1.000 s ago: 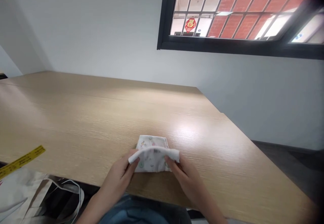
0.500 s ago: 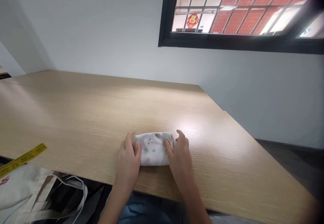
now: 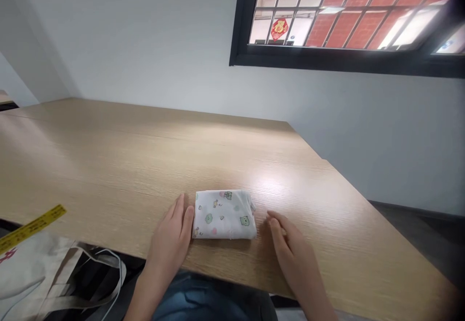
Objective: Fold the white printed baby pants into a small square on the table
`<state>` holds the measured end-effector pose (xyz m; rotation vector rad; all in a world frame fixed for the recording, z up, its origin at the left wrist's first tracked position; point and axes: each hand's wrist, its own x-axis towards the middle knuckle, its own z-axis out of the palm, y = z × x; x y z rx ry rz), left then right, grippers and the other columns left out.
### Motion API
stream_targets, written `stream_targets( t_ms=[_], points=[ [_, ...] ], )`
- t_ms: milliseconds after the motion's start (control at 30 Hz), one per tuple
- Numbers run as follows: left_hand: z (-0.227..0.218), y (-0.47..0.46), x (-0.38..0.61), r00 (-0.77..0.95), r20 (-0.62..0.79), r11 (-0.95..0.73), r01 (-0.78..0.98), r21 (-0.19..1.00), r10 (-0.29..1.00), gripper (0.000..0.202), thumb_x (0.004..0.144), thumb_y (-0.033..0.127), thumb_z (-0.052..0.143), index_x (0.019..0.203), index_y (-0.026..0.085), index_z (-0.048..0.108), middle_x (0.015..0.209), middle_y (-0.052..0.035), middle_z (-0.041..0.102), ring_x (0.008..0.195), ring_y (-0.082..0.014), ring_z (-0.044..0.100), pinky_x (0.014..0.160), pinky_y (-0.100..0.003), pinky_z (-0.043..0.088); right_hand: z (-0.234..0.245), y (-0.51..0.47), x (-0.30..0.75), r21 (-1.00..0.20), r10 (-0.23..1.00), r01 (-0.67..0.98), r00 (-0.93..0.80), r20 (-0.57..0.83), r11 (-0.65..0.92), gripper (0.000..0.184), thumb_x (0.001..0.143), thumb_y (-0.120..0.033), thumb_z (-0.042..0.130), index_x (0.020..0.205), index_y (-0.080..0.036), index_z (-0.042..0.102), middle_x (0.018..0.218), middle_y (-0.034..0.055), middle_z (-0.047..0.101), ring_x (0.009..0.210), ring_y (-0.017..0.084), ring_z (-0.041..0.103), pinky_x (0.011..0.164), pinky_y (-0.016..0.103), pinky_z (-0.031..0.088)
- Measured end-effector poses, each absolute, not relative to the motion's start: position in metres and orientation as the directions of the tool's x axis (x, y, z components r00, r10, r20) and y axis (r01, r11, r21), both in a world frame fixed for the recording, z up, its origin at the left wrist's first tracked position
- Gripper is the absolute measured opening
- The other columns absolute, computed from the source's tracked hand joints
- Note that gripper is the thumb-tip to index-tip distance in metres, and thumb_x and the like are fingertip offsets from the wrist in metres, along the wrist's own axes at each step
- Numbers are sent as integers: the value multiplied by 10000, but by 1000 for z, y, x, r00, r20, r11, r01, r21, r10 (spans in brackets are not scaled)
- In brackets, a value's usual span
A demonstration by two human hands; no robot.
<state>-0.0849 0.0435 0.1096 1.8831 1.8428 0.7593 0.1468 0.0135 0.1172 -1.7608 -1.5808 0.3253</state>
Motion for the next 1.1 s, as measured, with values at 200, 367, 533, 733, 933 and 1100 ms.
stream_targets(
  t_ms=[200, 367, 533, 733, 933, 1100],
  points=[
    [141, 72, -62, 189, 213, -284, 678, 678, 959, 371, 908, 322, 325, 1191, 164, 506, 1237, -76, 530, 1149, -196, 465, 986, -353, 356, 110, -20, 114, -648, 930, 703, -51, 365, 292, 236, 873, -272, 364, 873, -208, 591, 844, 42, 628, 788, 189, 586, 689, 291, 485],
    [131, 43, -55, 94, 201, -195, 797, 572, 975, 300, 879, 285, 340, 1046, 144, 545, 1010, -102, 588, 965, -244, 525, 848, -406, 412, 111, 5, 105, -615, 956, 760, -31, 291, 211, 276, 860, -247, 355, 1025, -153, 556, 1058, 101, 563, 1004, 241, 491, 874, 386, 406],
    [116, 1, -54, -90, 123, -13, 752, 659, 988, 366, 842, 382, 386, 1105, 149, 488, 1049, -111, 569, 985, -270, 522, 822, -424, 422, 120, 23, 107, -615, 979, 781, 20, 203, 112, 277, 862, -270, 334, 965, -147, 561, 1001, 113, 546, 977, 257, 474, 873, 418, 376],
    [126, 25, -48, 1, 55, -43, 648, 760, 998, 412, 863, 348, 370, 1216, 140, 407, 1137, -131, 544, 1023, -252, 532, 840, -378, 430, 130, 21, 98, -711, 996, 700, -10, 85, 68, 261, 821, -376, 384, 841, -171, 546, 903, 96, 562, 875, 243, 525, 790, 396, 426],
    [104, 12, 17, 123, 230, -234, 800, 553, 965, 405, 822, 222, 395, 1175, 32, 455, 1101, -204, 564, 962, -291, 556, 805, -399, 442, 118, -2, 147, -863, 993, 500, 120, -20, -78, 414, 692, -482, 531, 965, -173, 487, 901, 102, 623, 824, 260, 598, 727, 384, 496],
    [83, -26, 81, 463, 525, -697, 542, 470, 714, 365, 781, 300, 487, 1098, 120, 513, 980, -111, 617, 828, -234, 570, 719, -351, 439, 82, -69, 235, -870, 881, 451, 471, 43, -199, 361, 726, -541, 579, 900, -226, 563, 881, 81, 634, 793, 242, 624, 632, 318, 535]
  ],
)
